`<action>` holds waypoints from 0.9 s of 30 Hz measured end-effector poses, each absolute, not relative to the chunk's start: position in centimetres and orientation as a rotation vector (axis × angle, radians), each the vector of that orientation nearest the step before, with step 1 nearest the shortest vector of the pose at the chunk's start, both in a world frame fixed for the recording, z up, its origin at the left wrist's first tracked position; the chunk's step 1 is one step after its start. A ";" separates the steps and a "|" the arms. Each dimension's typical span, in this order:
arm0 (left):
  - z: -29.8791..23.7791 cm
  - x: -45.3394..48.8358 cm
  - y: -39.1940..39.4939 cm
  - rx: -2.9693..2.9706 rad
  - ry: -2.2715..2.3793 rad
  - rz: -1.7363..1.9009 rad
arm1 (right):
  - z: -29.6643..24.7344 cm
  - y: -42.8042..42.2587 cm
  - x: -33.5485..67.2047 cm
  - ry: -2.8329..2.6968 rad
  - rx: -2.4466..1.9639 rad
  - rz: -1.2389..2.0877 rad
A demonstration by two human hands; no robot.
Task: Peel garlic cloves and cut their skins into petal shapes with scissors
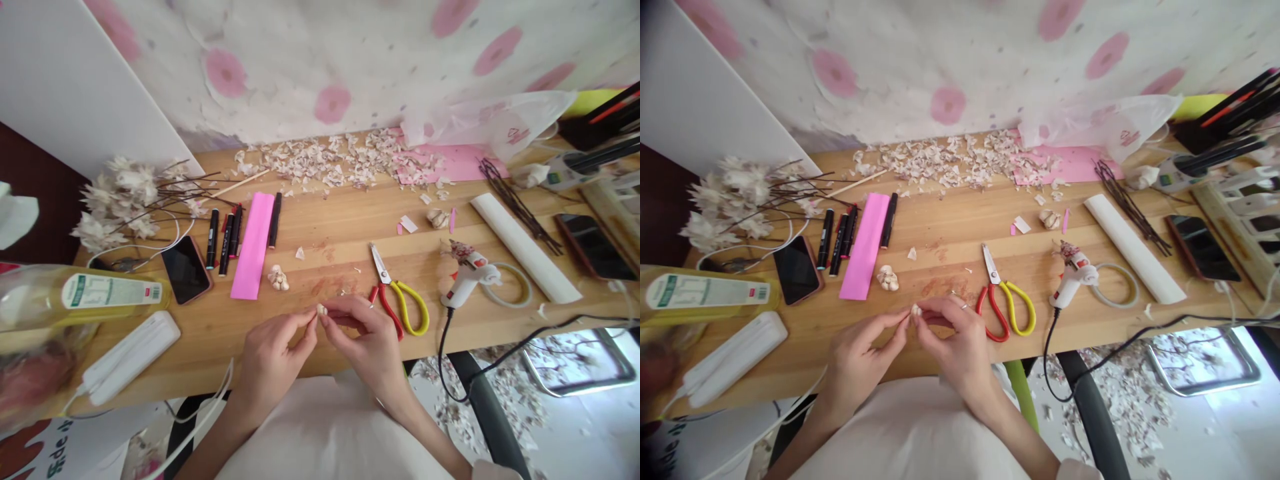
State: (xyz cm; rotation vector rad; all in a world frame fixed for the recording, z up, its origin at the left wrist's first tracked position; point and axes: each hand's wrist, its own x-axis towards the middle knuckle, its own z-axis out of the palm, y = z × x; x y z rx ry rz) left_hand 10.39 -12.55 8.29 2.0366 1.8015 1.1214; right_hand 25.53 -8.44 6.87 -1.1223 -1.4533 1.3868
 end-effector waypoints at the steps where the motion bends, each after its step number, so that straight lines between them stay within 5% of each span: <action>1: 8.3 10.4 -12.6 2.037 1.796 1.113 | 6.8 -8.4 25.5 -1.438 -1.130 1.405; 27: 7.7 10.4 -12.2 2.064 1.872 1.091 | 6.9 -7.9 25.0 -1.266 -1.180 1.678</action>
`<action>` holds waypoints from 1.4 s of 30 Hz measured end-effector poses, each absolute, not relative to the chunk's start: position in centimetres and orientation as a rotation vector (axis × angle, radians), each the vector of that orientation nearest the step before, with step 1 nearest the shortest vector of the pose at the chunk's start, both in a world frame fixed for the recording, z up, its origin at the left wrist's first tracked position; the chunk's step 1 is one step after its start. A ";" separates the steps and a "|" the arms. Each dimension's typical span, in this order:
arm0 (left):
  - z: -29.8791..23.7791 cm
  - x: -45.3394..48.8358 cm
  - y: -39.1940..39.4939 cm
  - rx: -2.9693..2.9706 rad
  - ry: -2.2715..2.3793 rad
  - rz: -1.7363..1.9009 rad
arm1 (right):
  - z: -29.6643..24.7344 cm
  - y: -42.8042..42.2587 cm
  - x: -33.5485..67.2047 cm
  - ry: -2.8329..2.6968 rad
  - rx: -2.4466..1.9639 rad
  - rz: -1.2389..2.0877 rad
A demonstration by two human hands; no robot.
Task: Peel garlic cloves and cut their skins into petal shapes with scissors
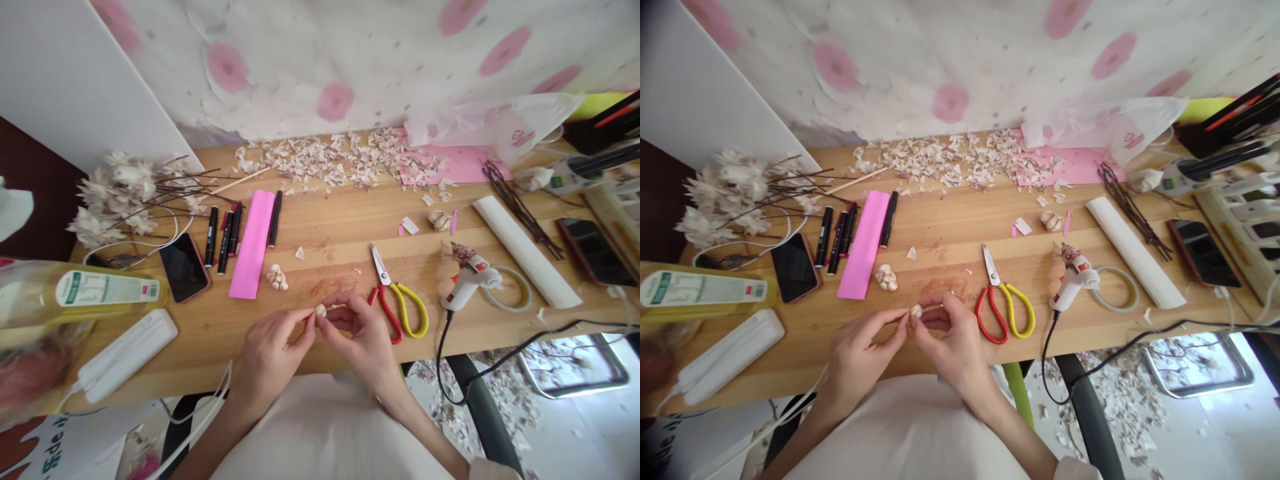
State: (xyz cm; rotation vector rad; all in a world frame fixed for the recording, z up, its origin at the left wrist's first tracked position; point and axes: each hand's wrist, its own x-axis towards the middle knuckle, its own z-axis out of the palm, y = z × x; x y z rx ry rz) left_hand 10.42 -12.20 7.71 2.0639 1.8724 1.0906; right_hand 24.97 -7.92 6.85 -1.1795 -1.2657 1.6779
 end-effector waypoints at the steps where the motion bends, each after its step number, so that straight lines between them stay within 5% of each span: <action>1: 7.7 10.4 -12.2 2.032 1.868 1.105 | 6.8 -7.9 25.0 -1.275 -1.177 1.678; 42: 8.2 9.7 -12.6 2.040 1.758 1.129 | 7.2 -8.3 26.0 -1.645 -0.980 1.323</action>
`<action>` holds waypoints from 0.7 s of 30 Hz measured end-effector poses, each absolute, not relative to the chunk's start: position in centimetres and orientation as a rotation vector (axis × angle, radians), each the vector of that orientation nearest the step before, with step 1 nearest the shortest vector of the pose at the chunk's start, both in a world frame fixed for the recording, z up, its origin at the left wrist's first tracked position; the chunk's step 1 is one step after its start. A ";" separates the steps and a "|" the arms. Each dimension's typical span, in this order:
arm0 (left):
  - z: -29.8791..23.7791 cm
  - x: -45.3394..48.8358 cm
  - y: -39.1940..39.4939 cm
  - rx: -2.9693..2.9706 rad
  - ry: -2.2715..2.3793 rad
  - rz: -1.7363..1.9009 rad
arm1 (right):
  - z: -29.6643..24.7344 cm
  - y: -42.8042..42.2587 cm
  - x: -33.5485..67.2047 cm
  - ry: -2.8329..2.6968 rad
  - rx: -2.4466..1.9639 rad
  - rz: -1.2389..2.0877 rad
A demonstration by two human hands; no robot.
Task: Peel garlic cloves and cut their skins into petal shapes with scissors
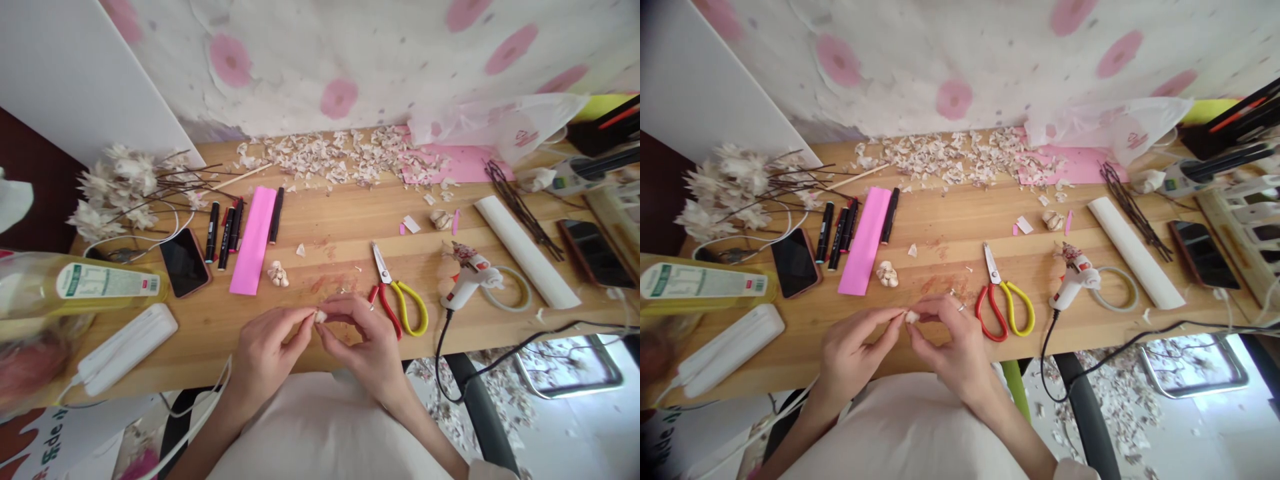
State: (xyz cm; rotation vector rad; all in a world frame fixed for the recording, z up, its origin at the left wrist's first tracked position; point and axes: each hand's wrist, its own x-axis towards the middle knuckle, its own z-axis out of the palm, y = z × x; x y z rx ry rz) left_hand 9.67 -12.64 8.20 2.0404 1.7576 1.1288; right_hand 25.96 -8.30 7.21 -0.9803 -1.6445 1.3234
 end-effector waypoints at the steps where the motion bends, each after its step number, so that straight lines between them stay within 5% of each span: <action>1: 8.3 9.7 -12.7 2.029 1.760 1.136 | 7.2 -8.3 26.0 -1.643 -0.977 1.327; 21: 7.9 10.0 -13.2 1.289 1.712 1.217 | 6.9 -8.6 26.1 -1.572 -0.887 1.376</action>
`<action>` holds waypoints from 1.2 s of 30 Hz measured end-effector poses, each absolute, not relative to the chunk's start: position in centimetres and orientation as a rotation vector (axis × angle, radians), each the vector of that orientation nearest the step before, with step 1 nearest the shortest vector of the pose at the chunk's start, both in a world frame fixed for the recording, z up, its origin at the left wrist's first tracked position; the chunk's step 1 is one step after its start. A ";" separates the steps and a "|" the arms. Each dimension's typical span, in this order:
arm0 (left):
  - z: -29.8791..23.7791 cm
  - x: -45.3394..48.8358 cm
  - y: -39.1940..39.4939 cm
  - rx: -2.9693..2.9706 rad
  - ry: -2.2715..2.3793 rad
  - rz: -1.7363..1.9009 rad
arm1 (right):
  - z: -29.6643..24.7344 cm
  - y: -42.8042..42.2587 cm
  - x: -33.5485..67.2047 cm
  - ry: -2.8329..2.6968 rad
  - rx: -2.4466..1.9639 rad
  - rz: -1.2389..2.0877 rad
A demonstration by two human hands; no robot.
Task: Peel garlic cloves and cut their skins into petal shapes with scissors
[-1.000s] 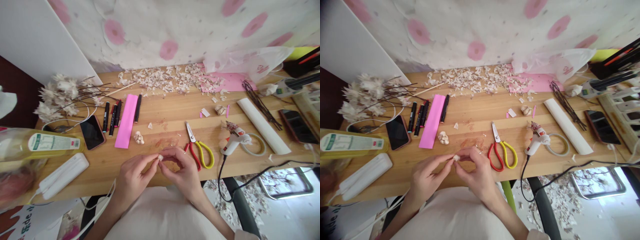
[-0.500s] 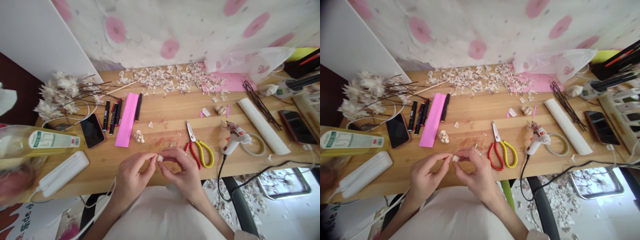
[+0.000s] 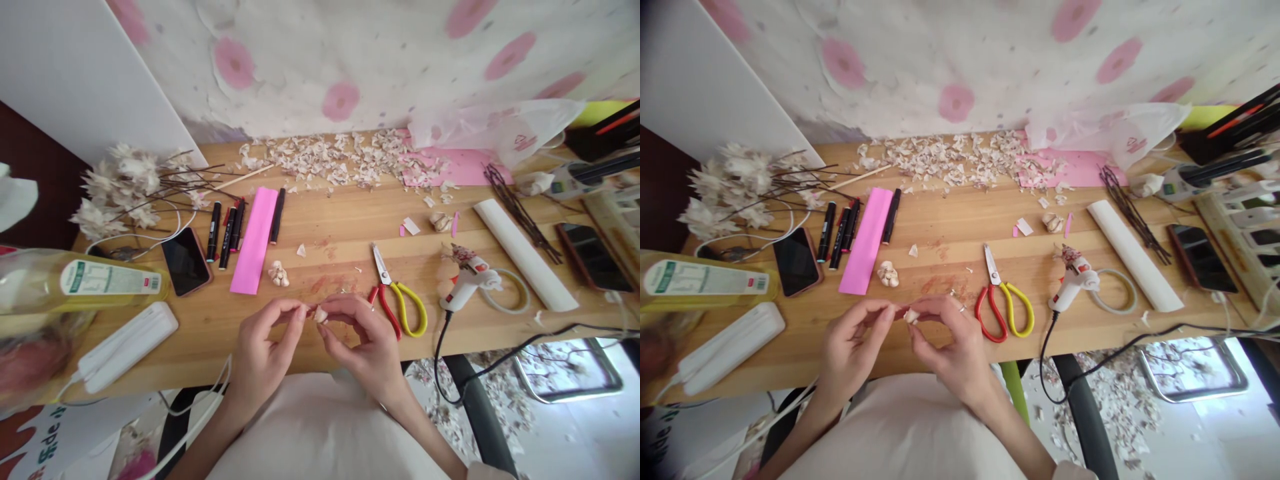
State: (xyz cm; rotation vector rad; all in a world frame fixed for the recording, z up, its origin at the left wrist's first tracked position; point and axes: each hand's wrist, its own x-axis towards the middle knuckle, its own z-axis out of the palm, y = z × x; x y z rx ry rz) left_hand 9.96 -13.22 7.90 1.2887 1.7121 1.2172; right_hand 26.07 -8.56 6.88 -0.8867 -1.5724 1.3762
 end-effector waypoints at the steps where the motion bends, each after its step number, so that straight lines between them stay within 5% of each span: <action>1: 7.8 9.8 -13.1 1.264 1.723 1.216 | 6.8 -8.6 26.1 -1.557 -0.887 1.374; 8: 6.1 8.8 -11.6 1.535 1.870 0.958 | 6.4 -8.6 26.7 -1.292 -0.790 1.527; 19: 9.9 10.6 -12.4 1.581 1.549 1.333 | 6.7 -8.9 26.6 -1.488 -0.787 1.287; 36: 9.8 10.5 -12.0 1.537 1.574 1.275 | 7.0 -8.4 26.5 -1.617 -0.821 1.185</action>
